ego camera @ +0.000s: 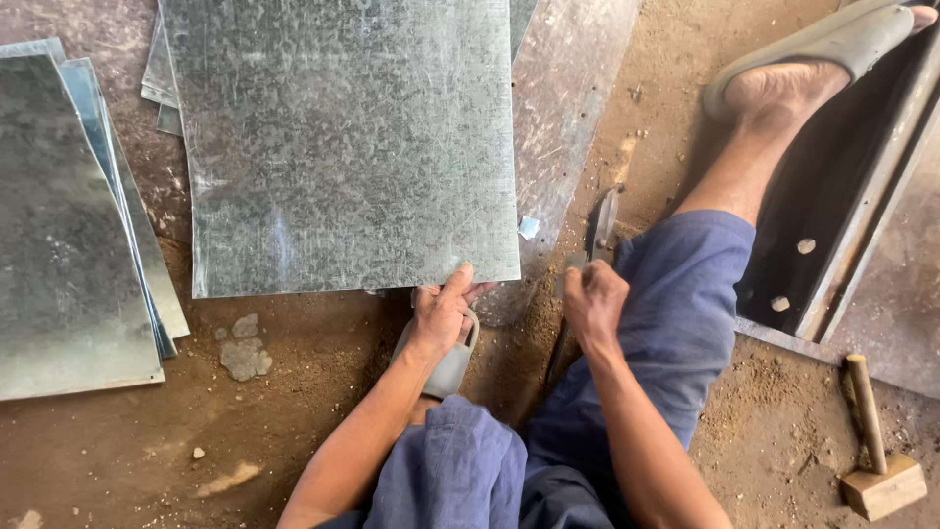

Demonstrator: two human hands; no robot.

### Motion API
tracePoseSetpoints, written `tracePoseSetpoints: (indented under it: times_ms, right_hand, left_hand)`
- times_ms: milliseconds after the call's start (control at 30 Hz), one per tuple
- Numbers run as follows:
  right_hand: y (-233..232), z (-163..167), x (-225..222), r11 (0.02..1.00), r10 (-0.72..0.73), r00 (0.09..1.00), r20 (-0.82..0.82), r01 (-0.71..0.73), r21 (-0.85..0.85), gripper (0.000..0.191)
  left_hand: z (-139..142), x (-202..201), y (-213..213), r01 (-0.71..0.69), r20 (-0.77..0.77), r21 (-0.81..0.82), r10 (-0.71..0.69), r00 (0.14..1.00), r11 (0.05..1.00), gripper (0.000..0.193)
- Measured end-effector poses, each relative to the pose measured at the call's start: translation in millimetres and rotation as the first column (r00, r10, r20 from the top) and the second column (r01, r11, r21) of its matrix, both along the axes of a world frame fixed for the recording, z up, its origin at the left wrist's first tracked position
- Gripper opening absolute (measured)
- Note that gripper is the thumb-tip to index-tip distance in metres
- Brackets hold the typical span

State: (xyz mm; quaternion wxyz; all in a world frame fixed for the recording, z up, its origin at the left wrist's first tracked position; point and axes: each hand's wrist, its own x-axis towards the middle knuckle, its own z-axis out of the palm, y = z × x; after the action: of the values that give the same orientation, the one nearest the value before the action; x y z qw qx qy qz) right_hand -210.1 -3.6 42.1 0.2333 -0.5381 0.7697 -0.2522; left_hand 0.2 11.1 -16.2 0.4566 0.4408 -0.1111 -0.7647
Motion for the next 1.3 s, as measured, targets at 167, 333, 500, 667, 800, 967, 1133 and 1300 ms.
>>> tracePoseSetpoints:
  times_ms: [167, 333, 500, 667, 800, 967, 1133, 1300]
  right_hand:
    - [8, 15, 1, 0.975, 0.223, 0.975, 0.013, -0.223, -0.01, 0.011]
    - [-4, 28, 10, 0.878, 0.443, 0.896, -0.011, -0.437, -0.195, 0.014]
    - [-15, 26, 18, 0.772, 0.517, 0.812, -0.271, -0.579, -0.263, 0.008]
    - [-9, 23, 26, 0.699, 0.6, 0.762, -0.244, -0.648, -0.303, 0.012]
    - [-17, 14, 29, 0.701, 0.576, 0.78, -0.246, -0.626, -0.342, 0.011]
    - [-29, 0, 33, 0.756, 0.498, 0.822, -0.278, -0.568, -0.326, 0.007]
    - [-11, 4, 30, 0.757, 0.519, 0.813, -0.264, -0.581, -0.301, 0.009]
    - [-29, -1, 33, 0.754, 0.503, 0.802, -0.321, -0.589, -0.291, 0.011]
  left_hand:
    - [-6, -3, -2, -0.064, -0.074, -0.089, 0.058, 0.996, 0.994, 0.027]
    - [-8, 1, -1, -0.001, -0.127, 0.028, 0.005, 0.992, 1.0, 0.029]
    - [-10, 3, -1, -0.037, -0.117, 0.017, 0.039, 0.992, 0.999, 0.031]
    - [-9, 2, -3, -0.019, -0.115, 0.068, 0.027, 0.993, 0.997, 0.03]
    - [-6, 2, -6, -0.038, -0.098, 0.049, 0.043, 0.994, 0.998, 0.027]
    - [-8, 2, -8, -0.02, -0.126, 0.092, 0.032, 0.992, 0.996, 0.028]
    - [-12, 3, -5, -0.028, -0.073, 0.044, 0.031, 0.997, 0.999, 0.029]
    - [-9, 3, -7, 0.003, -0.044, 0.116, 0.003, 0.999, 0.993, 0.032]
